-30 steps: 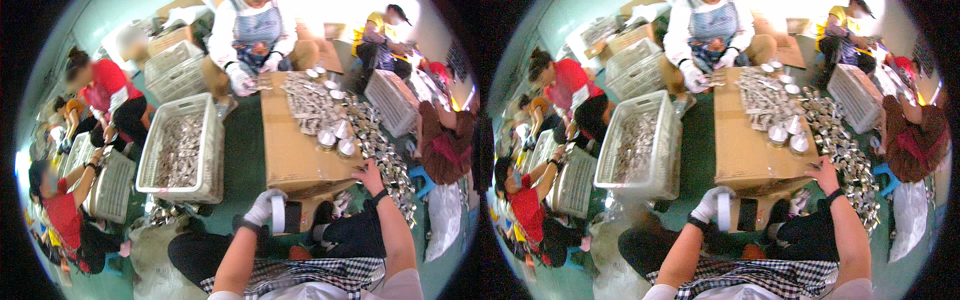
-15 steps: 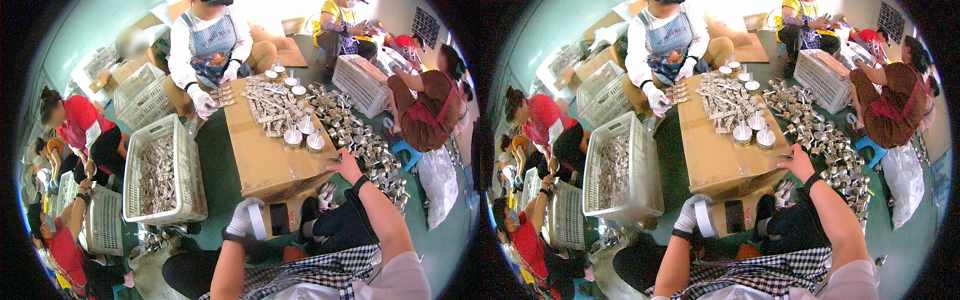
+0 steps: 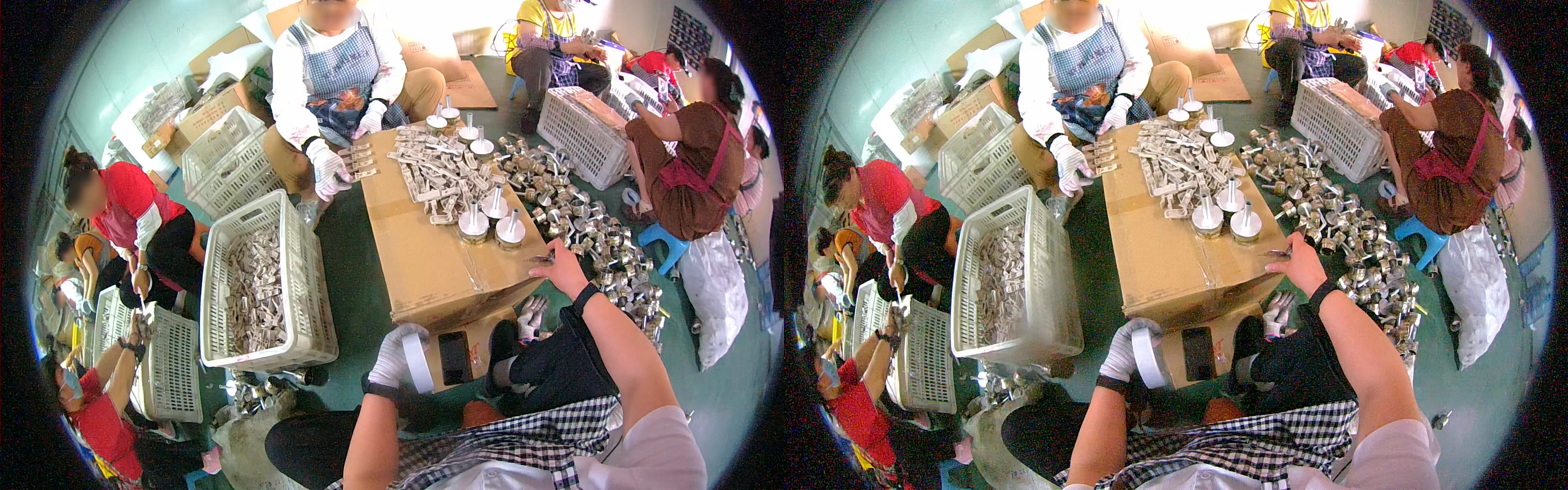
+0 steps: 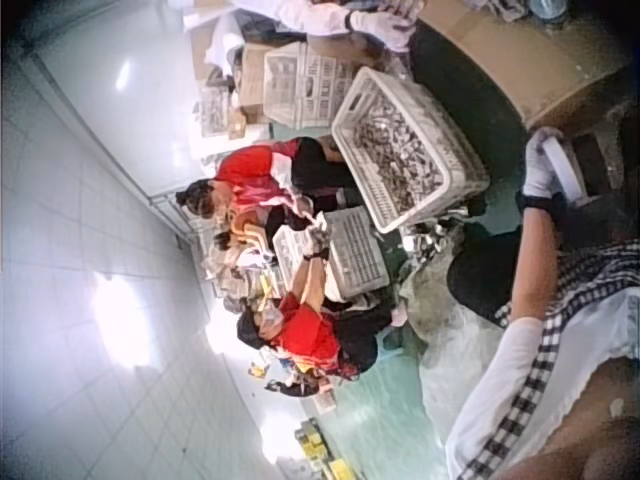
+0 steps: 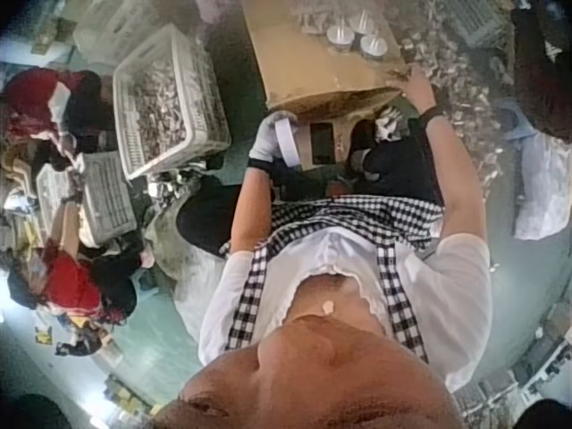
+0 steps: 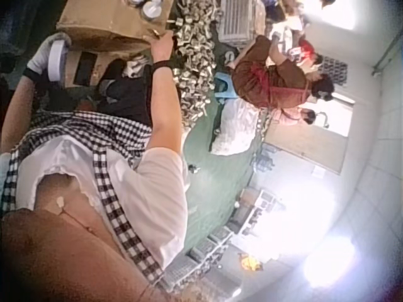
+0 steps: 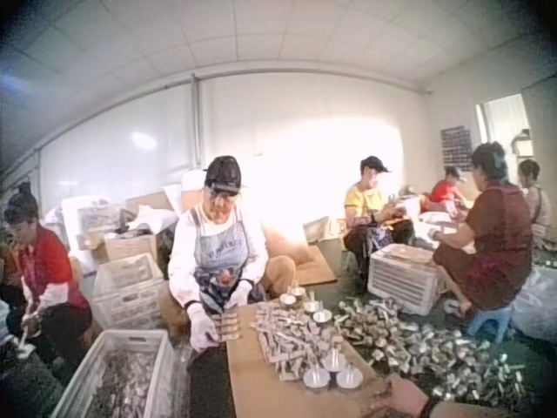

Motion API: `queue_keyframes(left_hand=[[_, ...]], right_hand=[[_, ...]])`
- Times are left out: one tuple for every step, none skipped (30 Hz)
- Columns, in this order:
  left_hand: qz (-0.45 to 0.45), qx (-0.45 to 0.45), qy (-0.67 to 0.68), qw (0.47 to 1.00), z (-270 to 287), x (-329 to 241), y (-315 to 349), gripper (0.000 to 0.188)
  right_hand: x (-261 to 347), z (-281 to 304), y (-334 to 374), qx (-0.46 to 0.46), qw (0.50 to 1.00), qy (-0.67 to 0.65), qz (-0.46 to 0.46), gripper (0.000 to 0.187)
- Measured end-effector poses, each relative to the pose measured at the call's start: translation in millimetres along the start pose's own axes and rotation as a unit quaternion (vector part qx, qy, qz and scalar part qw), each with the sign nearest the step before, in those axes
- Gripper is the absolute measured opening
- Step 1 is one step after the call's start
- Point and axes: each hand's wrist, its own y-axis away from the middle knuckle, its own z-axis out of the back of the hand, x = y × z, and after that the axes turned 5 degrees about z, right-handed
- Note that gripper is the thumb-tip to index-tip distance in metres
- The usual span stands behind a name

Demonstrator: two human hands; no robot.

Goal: Manual assembly and sorting of small metal manufacturing components at a workstation.

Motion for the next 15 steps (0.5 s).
queue_keyframes(left_hand=[[-0.001,0.002,0.003,1.0,-0.3,0.0,0.1,0.012],[-0.003,0.005,0.007,1.0,-0.5,0.2,0.3,0.012],[-0.004,0.007,0.01,1.0,-1.8,0.2,0.7,0.012],[0.0,0.002,0.009,1.0,-3.2,-0.1,0.7,0.013],[0.003,-0.003,0.008,1.0,-4.6,-0.5,0.4,0.013],[0.007,-0.009,0.006,1.0,-4.2,-0.7,0.5,0.013],[-0.012,-0.006,-0.021,1.0,-3.9,0.1,1.1,0.013],[-0.031,-0.003,-0.048,0.998,-3.7,1.2,2.1,0.013],[-0.049,0.001,-0.074,0.996,-4.2,1.8,2.7,0.013],[-0.025,-0.003,-0.045,0.999,-4.4,0.5,2.2,0.013],[-0.002,-0.006,-0.016,1.0,-4.5,-1.7,1.1,0.013],[0.022,-0.01,0.014,1.0,-4.2,-3.1,0.6,0.012],[0.024,-0.007,0.017,1.0,-4.1,-3.4,0.9,0.012],[0.025,-0.003,0.02,0.999,-4.1,-3.6,1.1,0.012],[0.028,0.002,0.024,0.999,-6.4,-3.9,1.1,0.013]], right_hand=[[-1.0,-0.2,-0.4,0.001,1.0,0.0,0.0,0.062],[-1.9,-0.4,-0.7,0.001,1.0,-0.001,0.0,0.062],[-2.0,-0.1,-0.3,0.0,1.0,-0.001,0.0,0.063],[-2.2,0.3,-0.1,-0.001,1.0,-0.001,0.001,0.063],[-2.3,0.5,0.2,-0.002,1.0,-0.001,0.002,0.063],[-1.7,0.4,0.4,-0.002,1.0,-0.002,0.004,0.063],[-1.5,0.4,0.4,-0.002,1.0,-0.004,0.005,0.062],[-1.1,-0.2,0.3,-0.002,1.0,-0.005,0.006,0.062],[-0.8,0.0,0.2,-0.001,1.0,-0.007,0.006,0.062],[-0.5,0.2,0.2,-0.001,1.0,-0.006,0.005,0.062],[-0.1,0.6,0.1,-0.001,1.0,-0.006,0.004,0.062],[2.1,1.0,0.5,-0.001,1.0,-0.005,0.002,0.061],[3.5,1.3,0.8,0.0,1.0,-0.005,0.001,0.061],[4.8,1.8,1.2,0.001,1.0,-0.004,0.0,0.061],[4.9,2.9,1.4,0.003,1.0,-0.003,0.0,0.061]])
